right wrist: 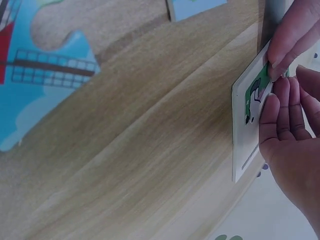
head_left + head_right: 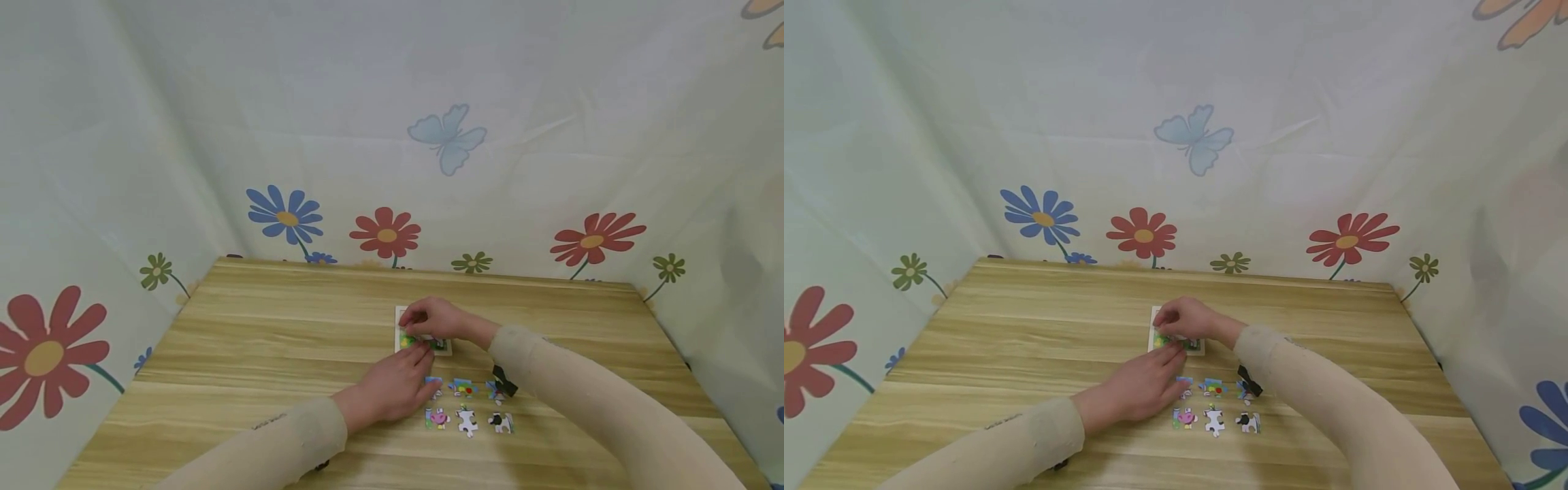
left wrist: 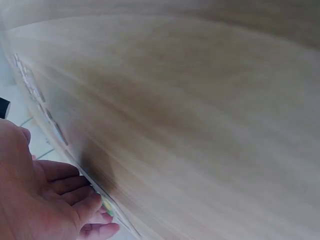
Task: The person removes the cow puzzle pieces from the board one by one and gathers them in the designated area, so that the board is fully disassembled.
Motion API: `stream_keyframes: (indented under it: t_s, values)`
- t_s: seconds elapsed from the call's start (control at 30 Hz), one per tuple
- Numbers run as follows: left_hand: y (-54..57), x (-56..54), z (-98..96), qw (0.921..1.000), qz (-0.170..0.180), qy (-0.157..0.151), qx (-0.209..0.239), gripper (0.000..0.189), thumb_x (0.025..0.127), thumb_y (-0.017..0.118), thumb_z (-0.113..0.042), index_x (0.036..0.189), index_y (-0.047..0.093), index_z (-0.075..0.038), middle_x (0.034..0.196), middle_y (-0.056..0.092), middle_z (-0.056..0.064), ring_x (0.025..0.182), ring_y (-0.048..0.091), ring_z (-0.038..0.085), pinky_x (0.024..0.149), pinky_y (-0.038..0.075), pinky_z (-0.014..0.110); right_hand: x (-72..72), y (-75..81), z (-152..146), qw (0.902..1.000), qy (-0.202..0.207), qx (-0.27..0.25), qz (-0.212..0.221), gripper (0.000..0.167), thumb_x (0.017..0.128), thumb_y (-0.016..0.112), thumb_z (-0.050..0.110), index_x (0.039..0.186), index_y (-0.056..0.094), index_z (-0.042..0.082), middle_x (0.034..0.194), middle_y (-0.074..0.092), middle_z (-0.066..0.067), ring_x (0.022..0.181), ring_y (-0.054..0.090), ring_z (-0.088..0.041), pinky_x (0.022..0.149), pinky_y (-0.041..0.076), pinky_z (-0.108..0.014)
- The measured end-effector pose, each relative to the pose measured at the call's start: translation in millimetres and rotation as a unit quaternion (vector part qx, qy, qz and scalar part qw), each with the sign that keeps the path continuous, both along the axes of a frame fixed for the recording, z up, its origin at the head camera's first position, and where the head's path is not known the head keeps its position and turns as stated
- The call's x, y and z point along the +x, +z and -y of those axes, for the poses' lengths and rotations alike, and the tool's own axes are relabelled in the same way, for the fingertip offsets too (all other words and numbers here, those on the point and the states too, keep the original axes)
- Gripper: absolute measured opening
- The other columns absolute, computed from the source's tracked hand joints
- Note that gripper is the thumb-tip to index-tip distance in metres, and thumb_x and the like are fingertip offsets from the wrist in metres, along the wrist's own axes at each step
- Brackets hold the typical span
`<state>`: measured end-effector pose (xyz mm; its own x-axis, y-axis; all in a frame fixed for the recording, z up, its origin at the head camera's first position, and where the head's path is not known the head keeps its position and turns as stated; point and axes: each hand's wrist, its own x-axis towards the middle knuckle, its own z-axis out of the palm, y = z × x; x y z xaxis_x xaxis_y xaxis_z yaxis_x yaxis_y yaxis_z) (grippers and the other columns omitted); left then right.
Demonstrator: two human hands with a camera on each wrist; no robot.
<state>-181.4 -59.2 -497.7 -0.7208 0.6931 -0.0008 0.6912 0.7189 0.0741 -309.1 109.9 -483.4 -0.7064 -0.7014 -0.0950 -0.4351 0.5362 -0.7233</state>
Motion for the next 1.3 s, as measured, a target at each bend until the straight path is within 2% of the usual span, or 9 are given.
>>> stream_keyframes:
  t_s: [0.43, 0.77, 1.03, 1.3]
  values:
    - [5.6, 4.5, -10.0, 0.9999, 0.004, 0.013, 0.004, 0.066, 0.116, 0.038, -0.045, 0.158, 0.046, 0.005, 0.166, 0.044, 0.020, 0.156, 0.040, 0.030, 0.128, 0.032, 0.038, 1.3, 3.1, 2.0, 1.0000, -0.001, -0.004, 0.003, 0.013, 0.102, 0.073, 0.005, 0.113, 0.077, 0.001, 0.100, 0.076, -0.003, 0.091, 0.067, -0.009, 0.087, 0.058, -0.026]
    - [0.7, 2.6, -5.3, 0.9995, 0.026, 0.006, 0.017, 0.067, 0.116, 0.036, -0.046, 0.160, 0.043, 0.005, 0.168, 0.040, 0.020, 0.158, 0.036, 0.029, 0.128, 0.032, 0.037, 2.0, 2.5, 2.7, 0.9996, 0.007, -0.027, 0.007, 0.013, 0.099, 0.074, 0.002, 0.112, 0.076, 0.000, 0.100, 0.075, -0.006, 0.092, 0.068, -0.010, 0.086, 0.059, -0.025]
    - [-0.4, 1.2, -3.8, 0.9994, 0.028, -0.001, 0.019, 0.066, 0.116, 0.037, -0.045, 0.160, 0.044, 0.004, 0.168, 0.040, 0.020, 0.158, 0.037, 0.029, 0.128, 0.033, 0.037, 3.6, 1.2, 2.6, 0.9990, -0.009, -0.042, 0.014, 0.013, 0.098, 0.073, -0.002, 0.111, 0.076, -0.001, 0.100, 0.075, -0.008, 0.091, 0.067, -0.010, 0.085, 0.058, -0.024]
    - [-0.2, 1.3, -4.4, 0.9994, 0.032, 0.000, 0.015, 0.066, 0.116, 0.036, -0.046, 0.160, 0.045, 0.003, 0.168, 0.041, 0.019, 0.157, 0.038, 0.028, 0.128, 0.033, 0.036, 4.5, 2.9, 1.3, 0.9989, -0.005, -0.044, 0.014, 0.005, 0.098, 0.074, 0.000, 0.102, 0.077, 0.002, 0.092, 0.075, -0.004, 0.084, 0.066, -0.009, 0.078, 0.056, -0.023]
